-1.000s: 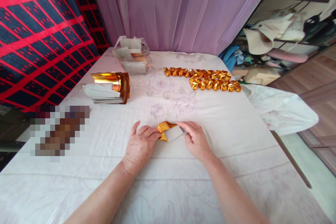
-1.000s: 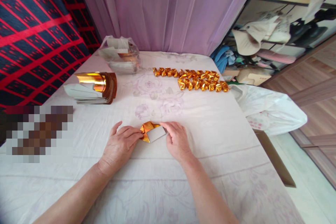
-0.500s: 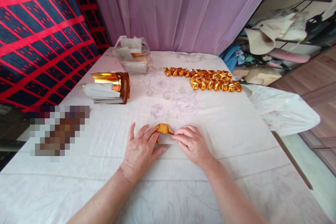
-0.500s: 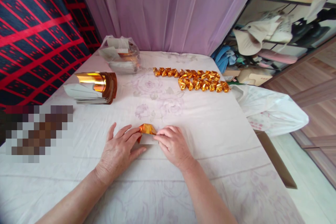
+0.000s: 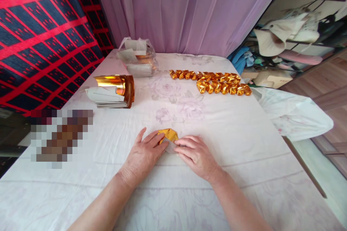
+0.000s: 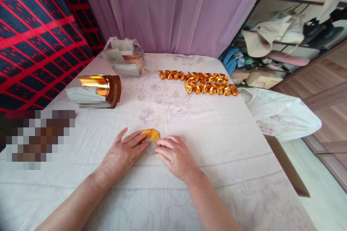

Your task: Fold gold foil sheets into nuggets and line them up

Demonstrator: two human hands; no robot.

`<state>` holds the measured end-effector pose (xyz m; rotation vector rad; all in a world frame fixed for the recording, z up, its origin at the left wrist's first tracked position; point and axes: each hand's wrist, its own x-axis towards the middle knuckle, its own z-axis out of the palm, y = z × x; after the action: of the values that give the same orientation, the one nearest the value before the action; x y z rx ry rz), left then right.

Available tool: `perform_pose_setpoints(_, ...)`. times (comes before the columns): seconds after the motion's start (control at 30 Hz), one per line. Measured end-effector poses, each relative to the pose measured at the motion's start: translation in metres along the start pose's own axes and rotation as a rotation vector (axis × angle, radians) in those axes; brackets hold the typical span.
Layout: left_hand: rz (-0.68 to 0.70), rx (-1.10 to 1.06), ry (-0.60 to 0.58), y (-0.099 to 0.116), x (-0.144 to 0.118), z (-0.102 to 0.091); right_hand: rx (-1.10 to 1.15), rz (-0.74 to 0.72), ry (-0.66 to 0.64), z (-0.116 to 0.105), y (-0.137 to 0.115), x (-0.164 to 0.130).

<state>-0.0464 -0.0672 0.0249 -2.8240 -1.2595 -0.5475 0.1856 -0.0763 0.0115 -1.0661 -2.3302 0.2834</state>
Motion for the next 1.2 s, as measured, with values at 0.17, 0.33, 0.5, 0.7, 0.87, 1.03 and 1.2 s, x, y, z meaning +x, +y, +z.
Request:
perform_pose_setpoints(0.17,-0.065,-0.086,0.021,0.001,0.000,0.001,0.033,0.104,0.042,0.005,-0.002,0.003)
perform_pose_setpoints(0.33,-0.175,-0.155,0.014,0.009,0.001,0.005,0.022,0.200,0.069,0.008,-0.005,0.006)
perform_pose_setpoints(0.5,-0.277,-0.187,0.037,0.019,0.004,0.005,0.008,0.237,0.062,0.010,-0.006,0.007)
perform_pose_setpoints(0.7,-0.336,-0.189,0.050,0.026,0.007,0.004,0.000,0.231,0.053,0.010,-0.005,0.008)
perform_pose_setpoints(0.87,-0.366,-0.198,0.027,0.029,0.010,0.003,0.007,0.250,0.054,0.011,-0.007,0.010)
perform_pose_setpoints(1.03,-0.399,-0.225,0.020,0.032,0.011,0.004,0.016,0.264,0.056,0.011,-0.007,0.010)
perform_pose_setpoints(1.2,-0.396,-0.191,0.007,0.031,0.011,0.007,0.084,0.218,0.018,0.007,-0.002,0.007)
